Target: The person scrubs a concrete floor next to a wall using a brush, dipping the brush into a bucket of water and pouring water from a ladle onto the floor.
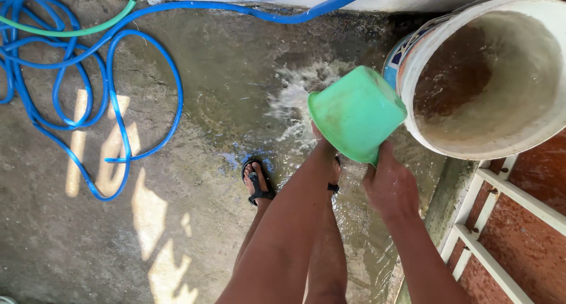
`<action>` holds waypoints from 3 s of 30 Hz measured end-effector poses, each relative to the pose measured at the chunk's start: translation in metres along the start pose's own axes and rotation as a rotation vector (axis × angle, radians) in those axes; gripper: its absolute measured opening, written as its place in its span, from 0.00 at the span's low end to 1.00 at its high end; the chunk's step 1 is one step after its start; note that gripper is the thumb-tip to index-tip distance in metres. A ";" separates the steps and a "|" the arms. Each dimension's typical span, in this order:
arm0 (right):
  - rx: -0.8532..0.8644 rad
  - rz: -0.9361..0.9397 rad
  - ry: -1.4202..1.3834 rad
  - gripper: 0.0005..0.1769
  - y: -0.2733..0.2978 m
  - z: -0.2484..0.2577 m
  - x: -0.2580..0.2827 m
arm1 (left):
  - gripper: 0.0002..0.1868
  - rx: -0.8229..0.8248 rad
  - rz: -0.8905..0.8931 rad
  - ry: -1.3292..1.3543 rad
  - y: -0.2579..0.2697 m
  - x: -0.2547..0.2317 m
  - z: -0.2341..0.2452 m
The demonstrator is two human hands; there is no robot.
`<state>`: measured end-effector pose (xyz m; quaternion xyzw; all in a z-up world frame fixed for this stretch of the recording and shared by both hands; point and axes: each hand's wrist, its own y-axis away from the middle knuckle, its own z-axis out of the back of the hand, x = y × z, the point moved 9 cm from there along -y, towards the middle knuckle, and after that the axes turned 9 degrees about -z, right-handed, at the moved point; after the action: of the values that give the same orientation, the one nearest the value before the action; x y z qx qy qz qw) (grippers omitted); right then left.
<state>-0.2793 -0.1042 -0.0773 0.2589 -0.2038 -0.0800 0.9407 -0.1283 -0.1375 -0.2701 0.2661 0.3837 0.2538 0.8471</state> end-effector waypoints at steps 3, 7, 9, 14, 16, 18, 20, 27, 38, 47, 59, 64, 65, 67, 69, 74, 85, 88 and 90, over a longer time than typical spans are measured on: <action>0.012 -0.283 -0.149 0.36 -0.012 -0.003 -0.047 | 0.38 -0.094 0.091 0.037 0.008 0.015 0.025; -0.251 -0.419 -0.153 0.20 -0.039 0.022 -0.148 | 0.39 -0.125 0.122 0.118 0.017 0.066 0.018; -0.210 -0.536 -0.050 0.23 -0.061 0.027 -0.199 | 0.35 -0.174 0.097 0.067 0.025 0.095 0.010; 0.161 -0.699 -0.069 0.14 -0.110 -0.020 -0.238 | 0.32 -0.206 0.227 0.130 0.063 0.163 -0.007; 0.227 -0.770 -0.783 0.11 -0.113 -0.036 -0.229 | 0.32 -0.196 0.281 0.113 0.078 0.176 -0.010; 0.228 -0.822 -0.797 0.10 -0.093 -0.034 -0.217 | 0.33 -0.182 0.318 0.101 0.087 0.182 -0.012; 0.224 -0.869 -0.810 0.08 -0.065 -0.025 -0.197 | 0.32 -0.235 0.252 0.165 0.090 0.179 -0.009; 0.001 -0.552 -0.859 0.08 -0.032 0.005 -0.086 | 0.35 -0.241 0.183 0.140 0.062 0.157 -0.007; -0.083 0.095 -0.230 0.31 -0.022 -0.014 0.095 | 0.30 -0.295 0.104 0.203 -0.067 0.111 0.067; -0.252 -0.038 -0.125 0.28 -0.035 0.021 -0.040 | 0.32 -0.271 0.075 0.171 -0.052 0.145 0.098; 0.287 -0.874 -0.767 0.09 -0.096 -0.048 -0.220 | 0.33 -0.086 0.225 0.155 0.049 0.198 0.038; 0.099 -0.876 -0.930 0.06 -0.036 -0.004 -0.155 | 0.34 0.035 0.127 0.216 0.034 0.156 0.006; 0.053 -0.807 -0.967 0.07 -0.031 0.005 -0.144 | 0.34 -0.003 0.057 0.206 0.028 0.137 0.007; -0.002 -0.750 -1.004 0.09 -0.019 0.011 -0.132 | 0.34 -0.022 -0.053 0.198 0.013 0.099 0.001; -0.043 -0.532 -0.931 0.08 -0.021 0.017 -0.113 | 0.34 0.016 -0.113 0.210 -0.005 0.066 -0.017; -0.274 0.006 -0.207 0.11 -0.013 0.042 -0.054 | 0.22 0.030 -0.312 0.159 -0.070 0.009 -0.095; -0.307 -0.360 -0.224 0.30 -0.030 0.016 -0.095 | 0.20 0.067 -0.230 -0.010 -0.020 -0.015 -0.007; -0.210 -0.669 -0.168 0.20 -0.057 -0.010 -0.169 | 0.19 -0.005 -0.263 0.051 -0.003 0.000 0.016; -0.184 -0.696 -0.033 0.42 -0.079 -0.023 -0.198 | 0.18 0.009 -0.299 0.042 0.004 0.017 0.020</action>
<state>-0.4526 -0.1106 -0.2043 0.2257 -0.1104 -0.4179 0.8731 -0.1034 -0.1289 -0.2645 0.2042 0.4379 0.1286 0.8660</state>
